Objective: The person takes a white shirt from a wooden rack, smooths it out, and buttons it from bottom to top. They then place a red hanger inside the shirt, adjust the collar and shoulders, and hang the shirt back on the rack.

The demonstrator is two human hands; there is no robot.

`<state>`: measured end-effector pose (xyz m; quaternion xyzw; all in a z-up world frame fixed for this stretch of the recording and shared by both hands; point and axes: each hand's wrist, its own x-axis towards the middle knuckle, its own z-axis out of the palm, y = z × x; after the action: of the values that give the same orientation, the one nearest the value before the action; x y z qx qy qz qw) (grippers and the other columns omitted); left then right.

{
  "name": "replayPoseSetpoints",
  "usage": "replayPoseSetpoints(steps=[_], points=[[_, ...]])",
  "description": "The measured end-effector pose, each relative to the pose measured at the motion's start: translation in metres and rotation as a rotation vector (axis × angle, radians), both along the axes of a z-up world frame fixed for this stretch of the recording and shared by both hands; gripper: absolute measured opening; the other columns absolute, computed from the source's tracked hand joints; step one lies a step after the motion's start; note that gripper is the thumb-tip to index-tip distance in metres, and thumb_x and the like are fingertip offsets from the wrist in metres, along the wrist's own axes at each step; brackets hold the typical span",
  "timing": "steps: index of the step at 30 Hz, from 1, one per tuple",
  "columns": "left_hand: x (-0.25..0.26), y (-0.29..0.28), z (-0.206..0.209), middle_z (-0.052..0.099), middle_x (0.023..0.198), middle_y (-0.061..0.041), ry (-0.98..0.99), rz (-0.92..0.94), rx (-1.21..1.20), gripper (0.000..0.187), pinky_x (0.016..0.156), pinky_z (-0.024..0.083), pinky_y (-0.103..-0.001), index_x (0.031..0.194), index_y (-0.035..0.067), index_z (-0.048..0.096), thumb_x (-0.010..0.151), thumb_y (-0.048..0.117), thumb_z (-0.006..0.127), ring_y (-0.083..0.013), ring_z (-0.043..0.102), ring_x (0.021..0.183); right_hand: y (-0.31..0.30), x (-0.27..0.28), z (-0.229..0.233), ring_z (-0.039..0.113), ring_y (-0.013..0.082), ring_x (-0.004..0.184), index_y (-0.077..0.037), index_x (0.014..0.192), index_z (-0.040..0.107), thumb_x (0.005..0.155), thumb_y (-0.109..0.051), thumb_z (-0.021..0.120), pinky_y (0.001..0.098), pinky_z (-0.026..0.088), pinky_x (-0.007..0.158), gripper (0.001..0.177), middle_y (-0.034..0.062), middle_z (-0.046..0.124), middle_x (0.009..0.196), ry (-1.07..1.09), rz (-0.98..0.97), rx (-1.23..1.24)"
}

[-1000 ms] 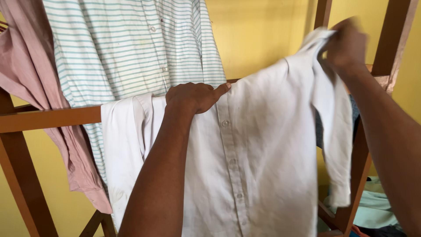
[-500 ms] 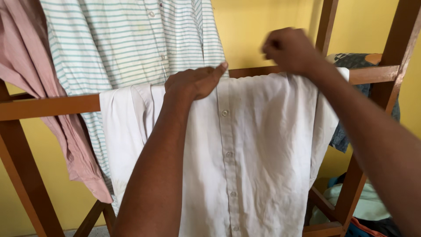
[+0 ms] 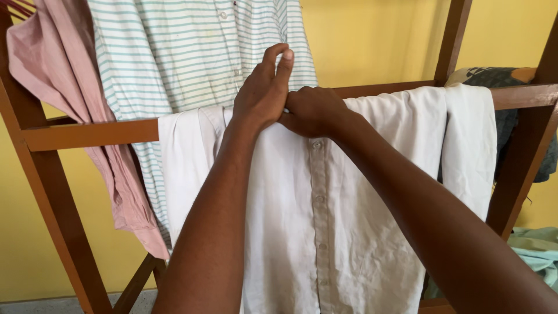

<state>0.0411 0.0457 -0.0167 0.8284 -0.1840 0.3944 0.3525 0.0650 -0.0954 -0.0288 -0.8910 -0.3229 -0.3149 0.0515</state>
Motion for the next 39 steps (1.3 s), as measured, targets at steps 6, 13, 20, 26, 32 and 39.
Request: replayPoseSetpoints(steps=[6,13,20,26,32,39], points=[[-0.026,0.014,-0.024,0.073,0.106,-0.012,-0.315,0.099,0.178,0.034,0.100,0.046,-0.048,0.126,0.016,0.063,0.107,0.038,0.046,-0.0313,0.067,0.105,0.007,-0.002,0.005,0.071,0.0372,0.089,-0.015,0.106,0.075,0.095,-0.050,0.050,0.0539,0.054,0.080,0.045,0.0157,0.075,0.095,-0.010,-0.048,-0.008],[-0.057,0.100,-0.050,0.073,0.106,-0.013,-0.309,0.434,0.572,0.029,0.109,0.035,-0.054,0.122,0.014,0.067,0.107,0.032,0.049,-0.0338,0.064,0.106,0.016,-0.030,0.009,0.071,0.0320,0.095,-0.020,0.103,0.081,0.092,-0.079,0.031,0.0503,0.054,0.085,0.078,0.0122,0.077,0.095,0.184,-0.114,0.068],[-0.095,0.181,-0.056,0.069,0.121,-0.015,-0.151,0.414,0.348,0.038,0.112,0.031,-0.052,0.129,0.012,0.068,0.104,0.040,0.061,-0.0357,0.057,0.118,0.018,-0.038,0.010,0.070,0.0283,0.094,-0.019,0.104,0.080,0.091,-0.080,0.030,0.0497,0.053,0.085,0.081,0.0087,0.077,0.093,0.201,-0.147,0.072],[-0.117,0.176,-0.079,0.067,0.122,-0.017,-0.335,0.805,0.297,0.033,0.105,0.039,-0.049,0.116,0.013,0.074,0.092,0.036,0.076,-0.0345,0.056,0.121,0.022,-0.036,0.010,0.071,0.0286,0.093,-0.018,0.103,0.080,0.091,-0.081,0.029,0.0492,0.053,0.086,0.082,0.0090,0.076,0.091,0.210,-0.177,0.050],[-0.128,0.150,-0.065,0.071,0.116,-0.020,0.460,0.718,-0.072,0.063,0.098,0.050,-0.048,0.129,0.013,0.058,0.093,0.063,0.073,-0.0350,0.067,0.113,0.024,-0.037,0.010,0.070,0.0297,0.093,-0.016,0.100,0.080,0.092,-0.082,0.028,0.0499,0.053,0.085,0.085,0.0099,0.076,0.091,0.184,-0.197,0.035],[-0.121,0.168,-0.047,0.076,0.110,-0.013,0.344,0.660,0.112,0.034,0.095,0.052,-0.049,0.114,0.014,0.076,0.086,0.034,0.080,-0.0326,0.070,0.108,0.026,-0.034,0.008,0.071,0.0307,0.095,-0.016,0.103,0.080,0.092,-0.081,0.026,0.0509,0.053,0.085,0.085,0.0111,0.077,0.094,0.177,-0.204,0.035]])
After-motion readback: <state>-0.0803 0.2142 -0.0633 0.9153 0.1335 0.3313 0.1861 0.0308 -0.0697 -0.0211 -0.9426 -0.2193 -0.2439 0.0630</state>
